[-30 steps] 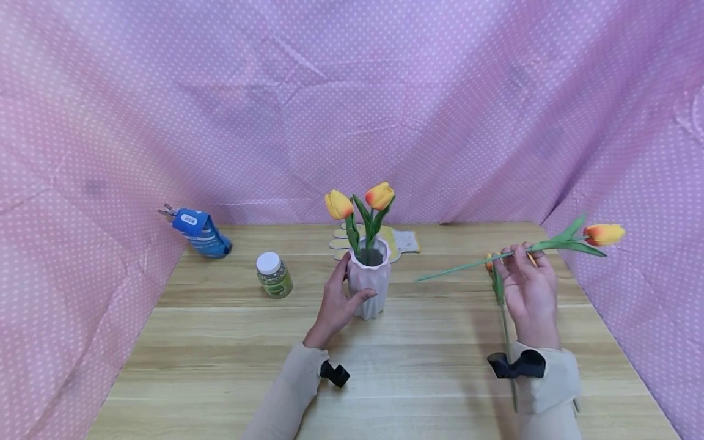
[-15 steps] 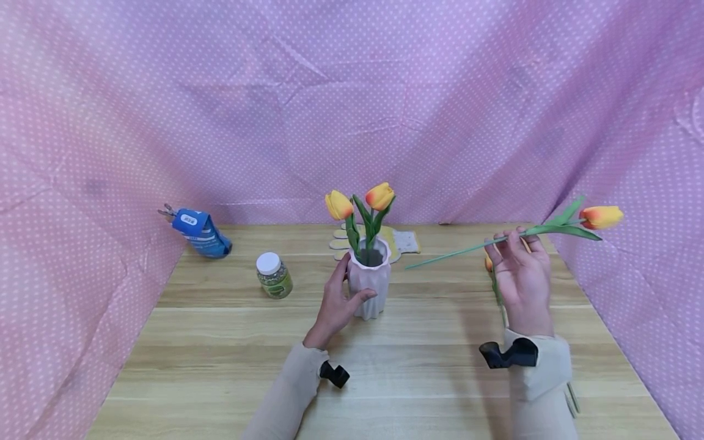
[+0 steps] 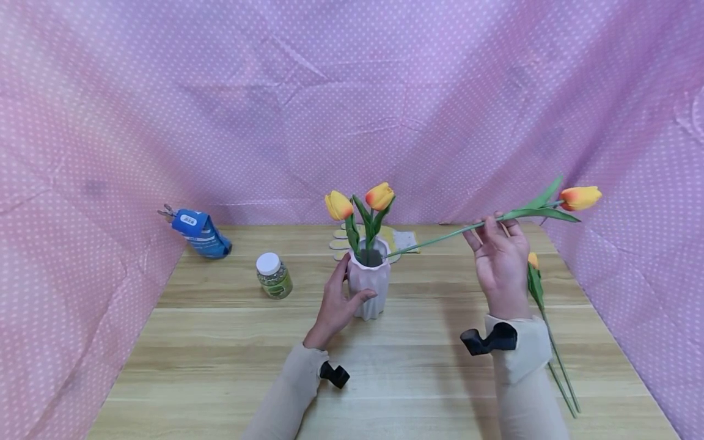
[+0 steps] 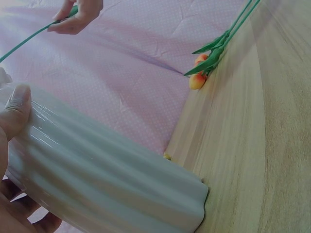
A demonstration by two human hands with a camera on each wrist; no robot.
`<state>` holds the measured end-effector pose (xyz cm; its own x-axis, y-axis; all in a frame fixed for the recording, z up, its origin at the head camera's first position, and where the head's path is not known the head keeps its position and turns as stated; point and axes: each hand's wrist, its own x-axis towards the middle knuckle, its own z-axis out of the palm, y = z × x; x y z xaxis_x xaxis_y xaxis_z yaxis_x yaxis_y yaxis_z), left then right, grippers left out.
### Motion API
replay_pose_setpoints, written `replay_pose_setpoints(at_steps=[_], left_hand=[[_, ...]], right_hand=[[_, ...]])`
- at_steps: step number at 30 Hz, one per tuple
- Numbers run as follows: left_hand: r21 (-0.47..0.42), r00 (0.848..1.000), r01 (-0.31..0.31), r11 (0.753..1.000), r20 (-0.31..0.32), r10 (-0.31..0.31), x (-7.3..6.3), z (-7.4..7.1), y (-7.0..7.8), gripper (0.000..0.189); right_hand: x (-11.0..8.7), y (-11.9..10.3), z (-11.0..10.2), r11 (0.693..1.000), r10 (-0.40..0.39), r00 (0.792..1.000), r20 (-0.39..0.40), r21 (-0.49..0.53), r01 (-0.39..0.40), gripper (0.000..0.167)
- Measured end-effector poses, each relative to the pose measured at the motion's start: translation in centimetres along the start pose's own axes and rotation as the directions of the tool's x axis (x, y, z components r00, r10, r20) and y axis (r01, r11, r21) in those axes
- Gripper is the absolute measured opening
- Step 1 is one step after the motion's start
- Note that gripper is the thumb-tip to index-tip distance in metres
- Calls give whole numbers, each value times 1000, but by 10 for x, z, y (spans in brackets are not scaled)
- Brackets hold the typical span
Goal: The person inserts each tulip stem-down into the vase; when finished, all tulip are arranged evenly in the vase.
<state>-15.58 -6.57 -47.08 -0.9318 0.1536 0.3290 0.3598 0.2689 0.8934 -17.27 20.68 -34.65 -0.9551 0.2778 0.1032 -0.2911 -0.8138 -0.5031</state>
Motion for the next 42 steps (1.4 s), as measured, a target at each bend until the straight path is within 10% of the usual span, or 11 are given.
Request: replay_pose_setpoints(at_steps=[42], left_hand=[[10, 1000, 24, 1000, 4, -24, 0, 0, -1, 94]], right_hand=[[-18, 51, 26, 923, -133, 975, 179, -335, 187, 15]])
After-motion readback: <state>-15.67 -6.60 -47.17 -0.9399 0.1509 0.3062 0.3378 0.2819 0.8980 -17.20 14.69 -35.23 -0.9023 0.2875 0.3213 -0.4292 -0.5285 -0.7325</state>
